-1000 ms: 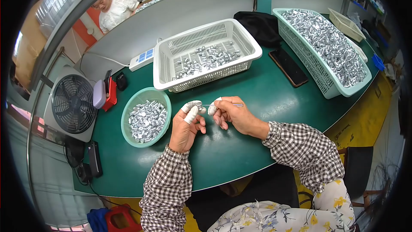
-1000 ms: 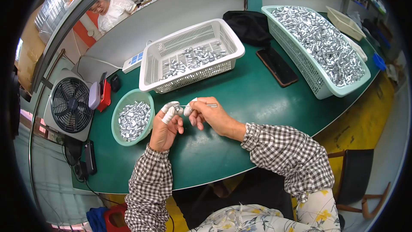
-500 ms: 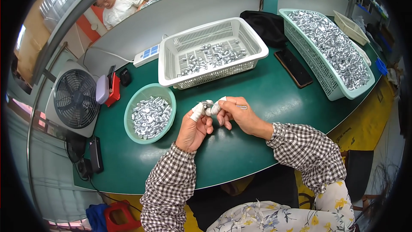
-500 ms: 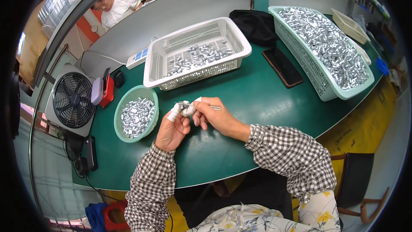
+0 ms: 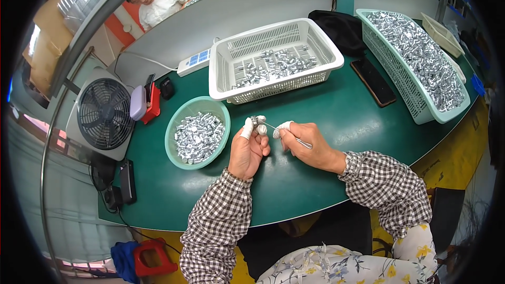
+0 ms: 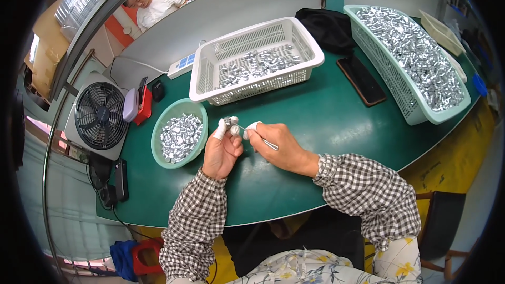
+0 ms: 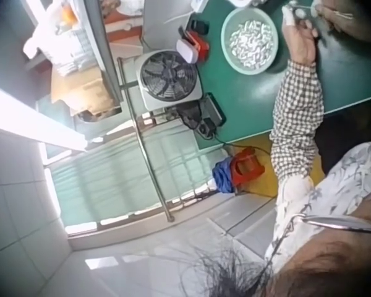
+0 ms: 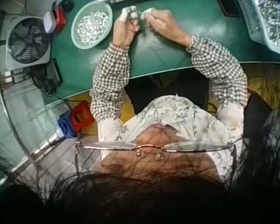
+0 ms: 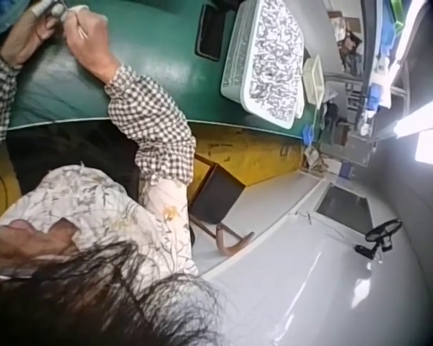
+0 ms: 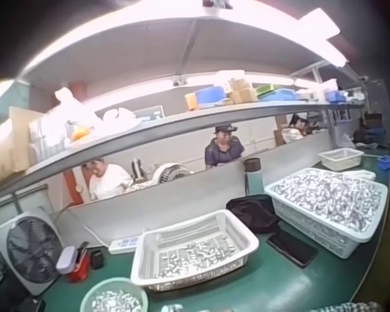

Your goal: The person is inspecting and sorting small metal components at a factory workstation.

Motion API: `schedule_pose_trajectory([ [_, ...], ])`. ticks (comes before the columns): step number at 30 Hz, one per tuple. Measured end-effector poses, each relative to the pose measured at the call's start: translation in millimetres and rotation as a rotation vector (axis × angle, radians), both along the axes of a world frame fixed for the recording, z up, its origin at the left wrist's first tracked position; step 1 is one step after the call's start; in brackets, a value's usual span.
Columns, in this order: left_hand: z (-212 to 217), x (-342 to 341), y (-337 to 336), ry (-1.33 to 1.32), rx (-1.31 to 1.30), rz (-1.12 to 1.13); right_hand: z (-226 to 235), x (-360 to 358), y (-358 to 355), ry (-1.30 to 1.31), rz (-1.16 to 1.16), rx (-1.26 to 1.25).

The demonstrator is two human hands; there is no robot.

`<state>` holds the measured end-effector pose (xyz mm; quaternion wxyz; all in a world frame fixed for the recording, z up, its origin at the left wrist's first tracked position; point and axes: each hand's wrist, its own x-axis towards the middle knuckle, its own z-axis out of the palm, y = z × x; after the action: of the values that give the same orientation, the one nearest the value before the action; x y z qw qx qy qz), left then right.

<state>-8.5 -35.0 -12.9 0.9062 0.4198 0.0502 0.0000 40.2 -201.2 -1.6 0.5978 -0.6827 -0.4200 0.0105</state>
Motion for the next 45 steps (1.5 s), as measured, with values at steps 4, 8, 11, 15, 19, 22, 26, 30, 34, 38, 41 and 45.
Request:
schedule_pose_trajectory([
  [4,-2.4,1.1,0.9,0.039,-0.033,0.021,-6.9,2.6,2.4,-0.119,-0.027,0.037],
  [8,-4.9,1.8,1.7,0.072,-0.036,0.02,-10.1,3.5,4.0,-0.14,-0.039,0.044],
  [11,-4.5,1.8,2.0,0.08,-0.037,0.026,-10.1,3.3,4.9,-0.162,-0.037,0.046],
  [15,-0.6,-0.3,-0.7,0.047,0.011,0.005,-8.4,3.0,4.5,-0.173,-0.039,0.035],
  [19,-0.1,-0.6,-1.8,0.038,0.047,-0.006,-7.6,3.0,3.4,-0.157,-0.04,0.02],
  [22,0.9,-1.1,-3.2,0.021,0.085,-0.017,-8.9,3.7,3.0,-0.146,-0.04,0.02],
  [26,2.1,-1.7,-2.9,0.022,0.103,-0.015,-5.9,2.6,2.8,-0.129,-0.034,0.027],
  [30,3.9,-1.9,-3.8,0.026,0.127,-0.009,-4.6,2.8,2.2,-0.091,-0.033,0.012],
  [34,4.2,-1.0,-4.2,0.005,0.177,0.015,3.6,-1.3,0.1,0.078,-0.003,-0.017],
  [38,2.3,-0.6,-5.9,-0.022,0.358,0.069,-9.9,4.3,3.8,-0.157,-0.086,0.016],
  [41,5.3,-1.5,-9.7,-0.021,0.302,0.038,-10.6,4.4,3.0,-0.196,-0.084,-0.005],
  [45,7.3,-3.1,-10.6,-0.027,0.287,0.001,-8.7,1.0,4.0,-0.245,-0.093,-0.011],
])
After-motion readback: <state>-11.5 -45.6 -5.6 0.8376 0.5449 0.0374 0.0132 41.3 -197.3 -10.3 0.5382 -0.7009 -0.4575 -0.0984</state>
